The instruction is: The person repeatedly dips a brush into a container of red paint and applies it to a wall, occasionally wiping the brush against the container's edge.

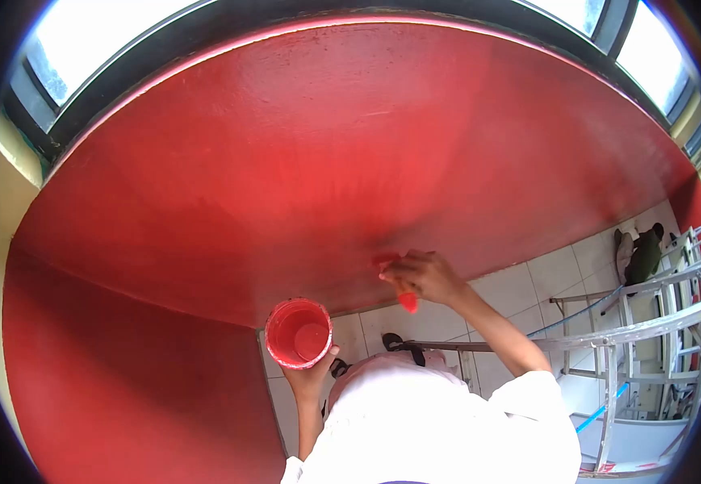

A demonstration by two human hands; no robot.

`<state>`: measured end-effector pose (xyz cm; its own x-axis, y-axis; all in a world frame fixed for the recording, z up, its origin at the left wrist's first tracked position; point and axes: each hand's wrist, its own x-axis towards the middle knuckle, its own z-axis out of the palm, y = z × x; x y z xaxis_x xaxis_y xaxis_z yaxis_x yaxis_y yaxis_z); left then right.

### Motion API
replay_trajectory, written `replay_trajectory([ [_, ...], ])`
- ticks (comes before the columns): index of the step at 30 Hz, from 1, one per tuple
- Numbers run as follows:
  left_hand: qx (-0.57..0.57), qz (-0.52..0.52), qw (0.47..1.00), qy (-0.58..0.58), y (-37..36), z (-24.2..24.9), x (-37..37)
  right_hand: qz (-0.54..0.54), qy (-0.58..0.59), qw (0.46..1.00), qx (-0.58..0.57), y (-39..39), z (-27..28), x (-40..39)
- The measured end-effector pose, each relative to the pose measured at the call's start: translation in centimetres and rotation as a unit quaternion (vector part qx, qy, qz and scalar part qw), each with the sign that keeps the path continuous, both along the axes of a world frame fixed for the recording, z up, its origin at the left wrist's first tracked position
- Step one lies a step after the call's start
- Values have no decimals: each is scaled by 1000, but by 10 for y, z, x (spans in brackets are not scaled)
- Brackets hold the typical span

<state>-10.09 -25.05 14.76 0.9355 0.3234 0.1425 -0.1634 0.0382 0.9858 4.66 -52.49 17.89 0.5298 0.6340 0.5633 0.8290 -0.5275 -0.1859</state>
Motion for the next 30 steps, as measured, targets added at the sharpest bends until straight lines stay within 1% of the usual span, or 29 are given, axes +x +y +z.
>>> replay_trajectory([
  [1, -5, -2, 1000, 5, 2, -1, 1, 29, 30, 998, 47, -1, 26, -2],
  [3, -4, -2, 1000, 15, 0, 1, 1, 17, -76, 992, 100, -2, 110, 0],
  [5, 8, 2, 1000, 5, 2, -7, 4, 12, -152, 964, 217, -4, 187, 2],
  [6, 12, -1, 1000, 5, 2, -8, 5, -7, -269, 934, 234, -5, 211, 6],
  [7, 15, -4, 1000, 5, 3, -9, 6, -25, -383, 890, 246, -5, 224, 13],
  [8, 17, -10, 1000, 10, 2, -8, 6, -33, -444, 869, 218, -3, 227, 24],
  [10, 12, -15, 1000, 23, 1, -7, 4, -69, -455, 881, 114, -1, 217, 29],
  [11, 7, -13, 999, 29, 0, -7, 4, -69, -463, 880, 79, 1, 194, 42],
  [12, 6, -12, 1000, 28, 0, -7, 4, -105, -418, 901, 49, 1, 157, 40],
  [14, 9, -11, 1000, 21, 0, -7, 5, -113, -416, 901, 49, 2, 79, 41],
  [16, 10, -5, 1000, 15, -4, -1, 3, -94, -309, 946, 23, 4, 16, 29],
  [18, 10, -1, 1000, 15, -8, 12, 2, -68, -187, 980, 0, 6, -32, 13],
  [20, 12, 1, 1000, 11, -3, 3, 3, -42, -79, 996, -2, 5, -41, 4],
  [22, 16, 4, 1000, 0, -2, 5, 7, -11, 15, 1000, 19, 3, -27, -3],
  [23, 19, 5, 1000, -6, -4, 10, 7, -21, -16, 1000, 13, 2, -15, 0],
  [25, 18, -1, 1000, -2, -4, 13, 5, -46, -75, 996, 0, 1, 35, 19],
  [27, 9, -9, 1000, 12, -3, 10, 7, -47, -48, 997, 33, 5, 102, 30],
  [29, 9, -13, 1000, 27, 0, 1, 7, -21, -146, 986, 80, 14, 154, 31],
  [30, 14, -16, 1000, 20, 1, 0, 7, -35, -189, 977, 89, 16, 179, 29],
])
